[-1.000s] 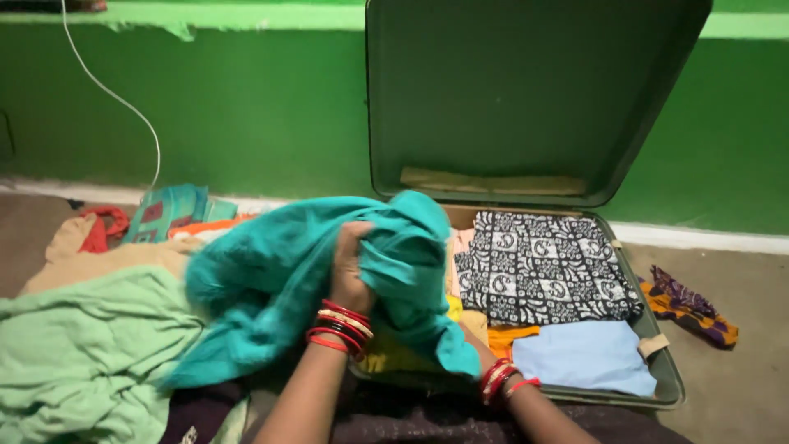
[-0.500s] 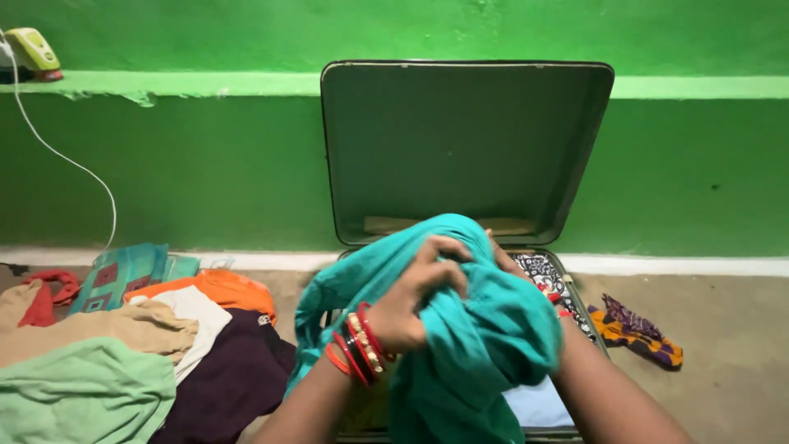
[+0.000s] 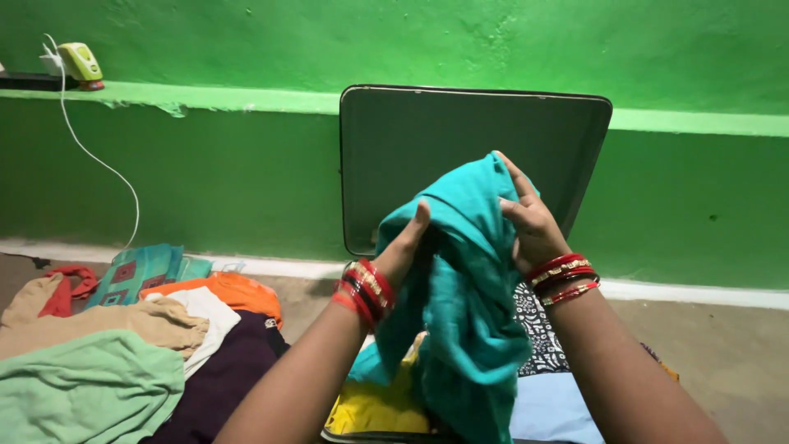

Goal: The person folds various garments and places them into an open suitcase. They handle a yellow cloth, a teal shirt, a light green top, beige pants, and a white cloth, arranging each item neatly inside the suitcase.

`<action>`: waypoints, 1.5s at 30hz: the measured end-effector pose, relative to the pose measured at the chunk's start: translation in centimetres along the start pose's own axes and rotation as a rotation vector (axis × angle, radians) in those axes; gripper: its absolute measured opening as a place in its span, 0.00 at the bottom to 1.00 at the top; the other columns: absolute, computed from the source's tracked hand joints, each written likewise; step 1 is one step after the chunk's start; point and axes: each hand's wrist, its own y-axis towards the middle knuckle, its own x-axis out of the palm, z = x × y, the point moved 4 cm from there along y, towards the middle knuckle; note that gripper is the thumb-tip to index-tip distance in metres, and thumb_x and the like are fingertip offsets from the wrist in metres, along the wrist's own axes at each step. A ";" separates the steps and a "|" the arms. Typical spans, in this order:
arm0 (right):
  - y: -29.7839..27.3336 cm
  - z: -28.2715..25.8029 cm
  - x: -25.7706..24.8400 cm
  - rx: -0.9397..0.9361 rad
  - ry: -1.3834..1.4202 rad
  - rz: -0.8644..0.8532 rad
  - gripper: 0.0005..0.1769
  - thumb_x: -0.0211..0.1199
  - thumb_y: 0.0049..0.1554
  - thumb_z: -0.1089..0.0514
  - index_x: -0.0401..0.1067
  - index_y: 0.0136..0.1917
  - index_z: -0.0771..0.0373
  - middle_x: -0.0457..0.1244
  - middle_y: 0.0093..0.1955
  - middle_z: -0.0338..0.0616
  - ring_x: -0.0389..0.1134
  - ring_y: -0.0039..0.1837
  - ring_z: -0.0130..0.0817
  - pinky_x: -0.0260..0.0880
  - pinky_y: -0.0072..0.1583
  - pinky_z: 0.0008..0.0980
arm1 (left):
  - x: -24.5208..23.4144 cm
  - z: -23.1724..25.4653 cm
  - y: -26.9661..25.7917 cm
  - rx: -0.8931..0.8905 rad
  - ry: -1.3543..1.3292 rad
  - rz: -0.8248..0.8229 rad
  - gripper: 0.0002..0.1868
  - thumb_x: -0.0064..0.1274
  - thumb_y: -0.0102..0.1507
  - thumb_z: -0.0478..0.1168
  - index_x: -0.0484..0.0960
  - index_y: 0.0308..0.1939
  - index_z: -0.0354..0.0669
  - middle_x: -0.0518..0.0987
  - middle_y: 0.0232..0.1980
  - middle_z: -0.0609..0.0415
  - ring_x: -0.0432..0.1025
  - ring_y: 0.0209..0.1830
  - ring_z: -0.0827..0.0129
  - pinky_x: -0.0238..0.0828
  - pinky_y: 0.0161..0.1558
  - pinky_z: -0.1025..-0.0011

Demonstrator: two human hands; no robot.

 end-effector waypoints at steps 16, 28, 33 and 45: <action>-1.5 5.1 -8.8 0.383 -0.697 0.103 0.24 0.55 0.60 0.53 0.68 0.68 0.58 0.68 0.64 0.46 0.68 0.65 0.44 0.68 0.66 0.49 | 2.2 11.0 3.9 0.236 -0.304 -0.047 0.26 0.47 0.68 0.50 0.78 0.60 0.32 0.81 0.60 0.45 0.77 0.57 0.56 0.73 0.63 0.56; 2.0 -4.7 -9.5 -0.047 -0.217 0.262 0.28 0.60 0.62 0.64 0.61 0.73 0.49 0.59 0.42 0.31 0.57 0.35 0.16 0.59 0.36 0.16 | -6.5 6.6 3.7 0.044 0.111 0.541 0.30 0.61 0.63 0.49 0.76 0.57 0.26 0.78 0.62 0.39 0.75 0.60 0.56 0.67 0.67 0.59; -0.5 -6.4 -15.6 -0.068 0.192 0.454 0.20 0.54 0.62 0.66 0.67 0.66 0.55 0.61 0.40 0.35 0.61 0.34 0.19 0.64 0.32 0.13 | -9.1 9.3 2.6 0.402 -0.392 0.315 0.19 0.55 0.65 0.51 0.83 0.46 0.36 0.83 0.51 0.45 0.77 0.50 0.57 0.72 0.60 0.58; -0.6 8.5 -14.9 0.588 -0.680 0.243 0.39 0.53 0.60 0.31 0.73 0.67 0.64 0.68 0.64 0.54 0.68 0.64 0.41 0.67 0.63 0.40 | -2.3 5.8 0.4 0.131 -0.353 0.114 0.20 0.53 0.66 0.52 0.83 0.53 0.40 0.84 0.49 0.51 0.79 0.48 0.59 0.76 0.56 0.59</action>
